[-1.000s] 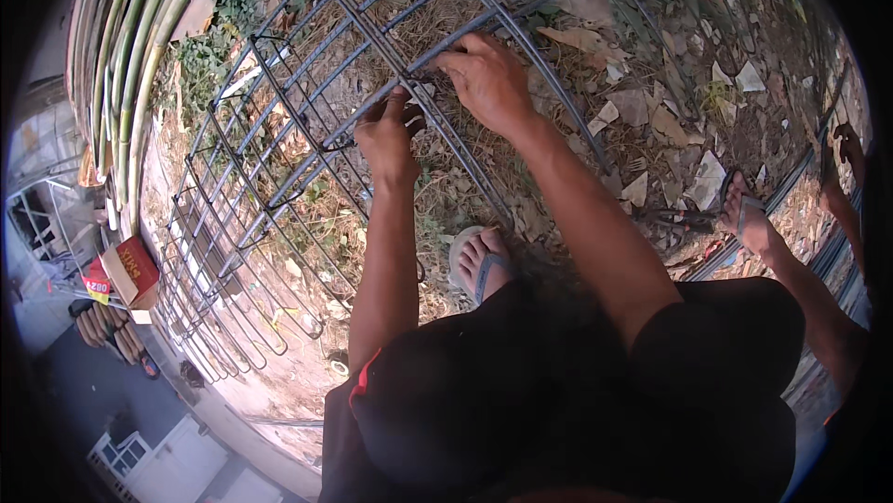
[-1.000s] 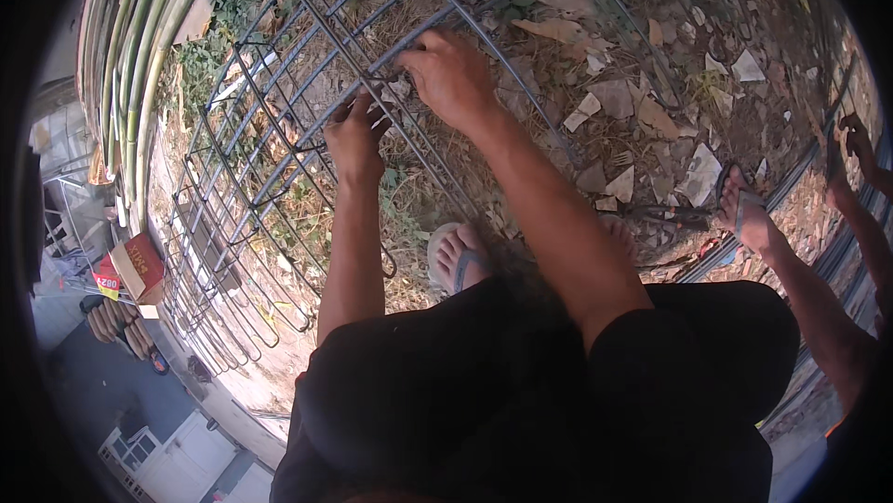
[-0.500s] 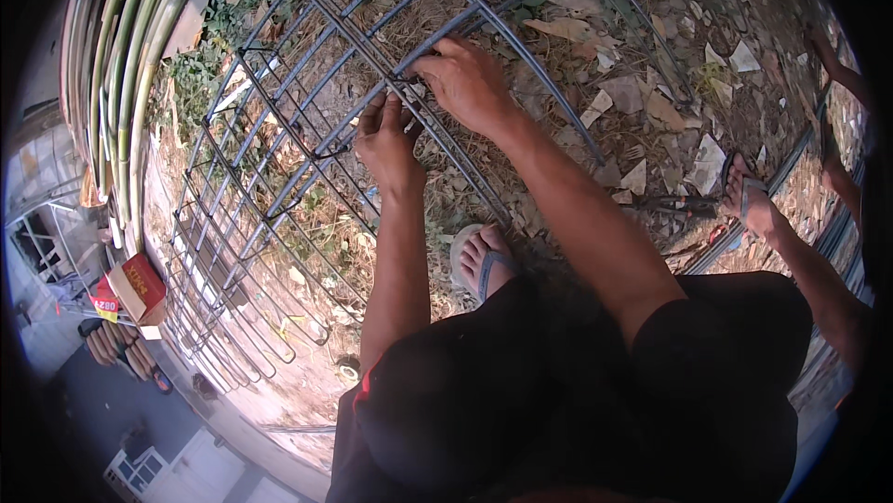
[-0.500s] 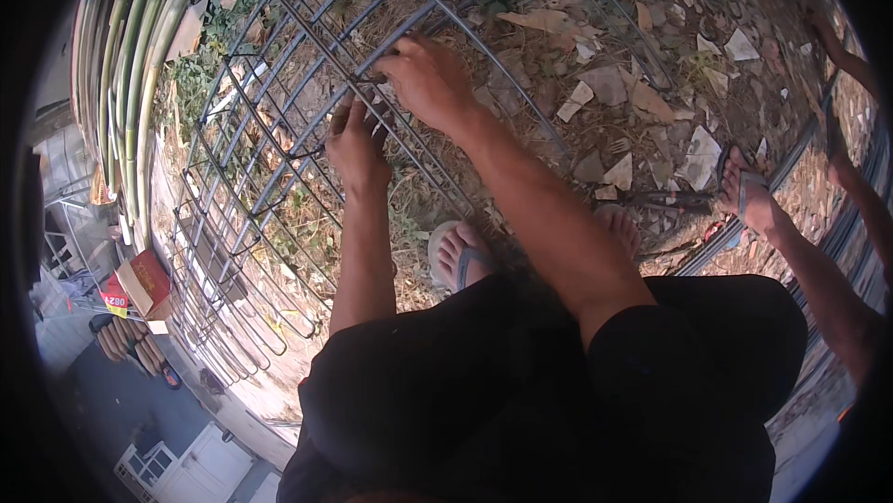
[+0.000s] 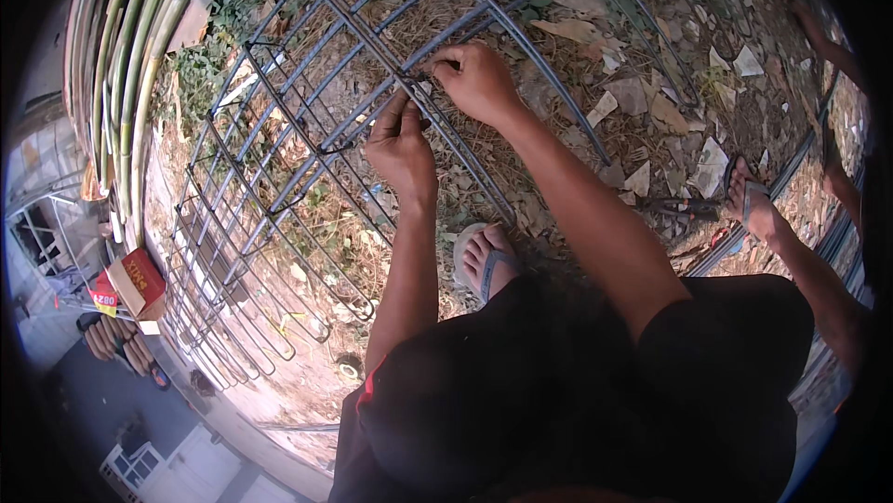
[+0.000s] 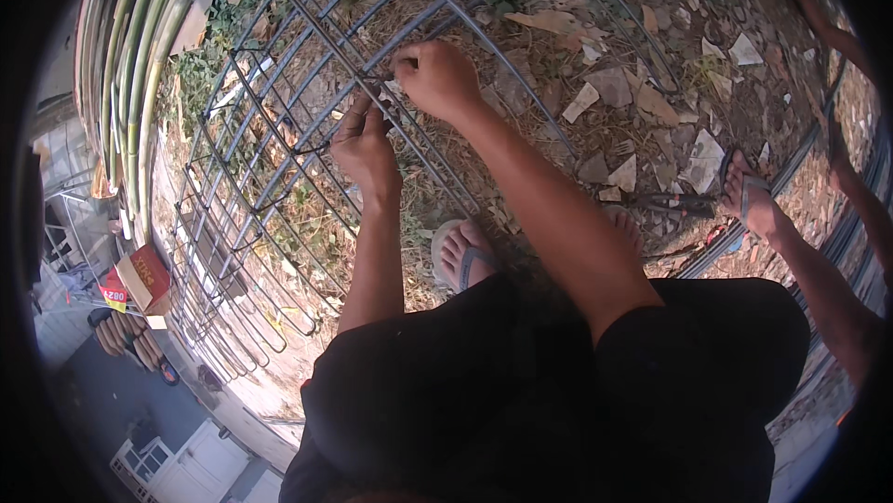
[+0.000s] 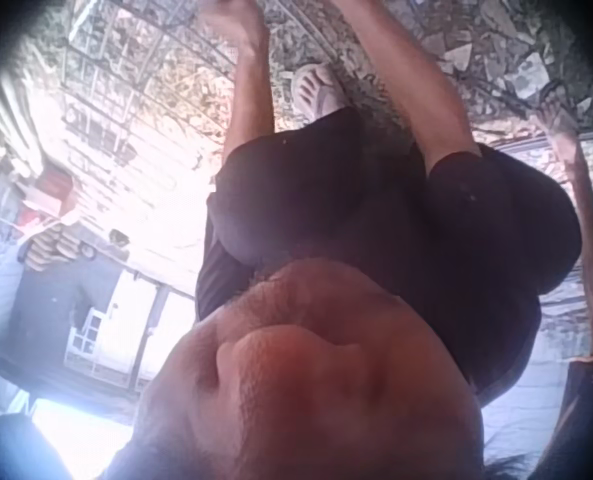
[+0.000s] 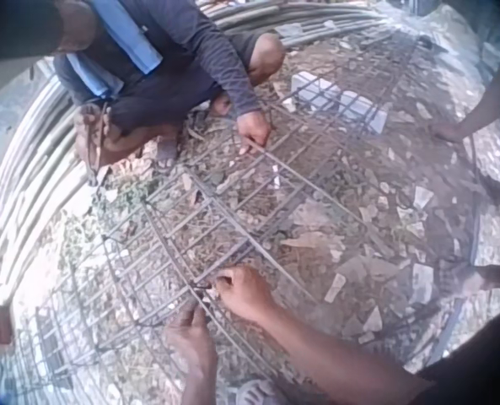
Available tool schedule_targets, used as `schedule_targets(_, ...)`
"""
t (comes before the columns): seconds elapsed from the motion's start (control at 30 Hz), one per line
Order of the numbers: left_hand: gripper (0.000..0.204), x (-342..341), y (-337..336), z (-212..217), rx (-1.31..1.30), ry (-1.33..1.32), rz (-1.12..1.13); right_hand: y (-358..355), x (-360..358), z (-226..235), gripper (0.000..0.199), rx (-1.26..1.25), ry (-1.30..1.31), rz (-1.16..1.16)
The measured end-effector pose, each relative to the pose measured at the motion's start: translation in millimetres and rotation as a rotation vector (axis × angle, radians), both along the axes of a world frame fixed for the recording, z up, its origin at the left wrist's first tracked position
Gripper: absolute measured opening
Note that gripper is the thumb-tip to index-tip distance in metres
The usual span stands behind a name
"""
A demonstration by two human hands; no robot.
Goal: The person assembles a metal reinforcement frame by using pliers to tie wire around intersecting metal bars while crouching on the ground. The person uses the pliers to twist and cut the wire, securing the structure at multiple points.
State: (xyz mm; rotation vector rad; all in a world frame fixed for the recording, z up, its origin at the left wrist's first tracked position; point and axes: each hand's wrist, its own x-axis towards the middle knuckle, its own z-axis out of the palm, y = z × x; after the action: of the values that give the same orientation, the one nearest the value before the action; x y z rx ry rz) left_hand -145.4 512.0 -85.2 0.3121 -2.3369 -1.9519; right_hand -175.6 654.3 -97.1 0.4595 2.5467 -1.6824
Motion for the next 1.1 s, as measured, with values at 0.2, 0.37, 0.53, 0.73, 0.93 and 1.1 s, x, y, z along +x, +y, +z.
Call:
schedule_targets(0.2,0.029,5,0,4,-0.338,0.189,-0.134,-1,2,-3,0.040,-0.217,0.011,0.051)
schedule_targets(0.37,0.034,10,-2,5,-0.355,0.165,-0.202,-6,7,-11,0.044,-0.264,0.012,0.087)
schedule_targets(0.53,0.038,12,-6,4,-0.373,0.134,-0.247,-4,10,-11,0.043,-0.396,0.063,0.051)
schedule_targets(0.73,0.047,16,-8,3,-0.543,0.119,-0.422,-7,9,-8,0.038,-0.416,-0.028,0.019)
schedule_targets(0.93,0.043,13,-1,-8,-0.049,-0.023,-0.253,-3,7,-7,0.034,-0.336,0.092,0.007)
schedule_targets(1.1,0.024,-5,-2,-3,0.251,-0.163,-0.065,3,9,1,0.028,-0.228,0.089,0.076)
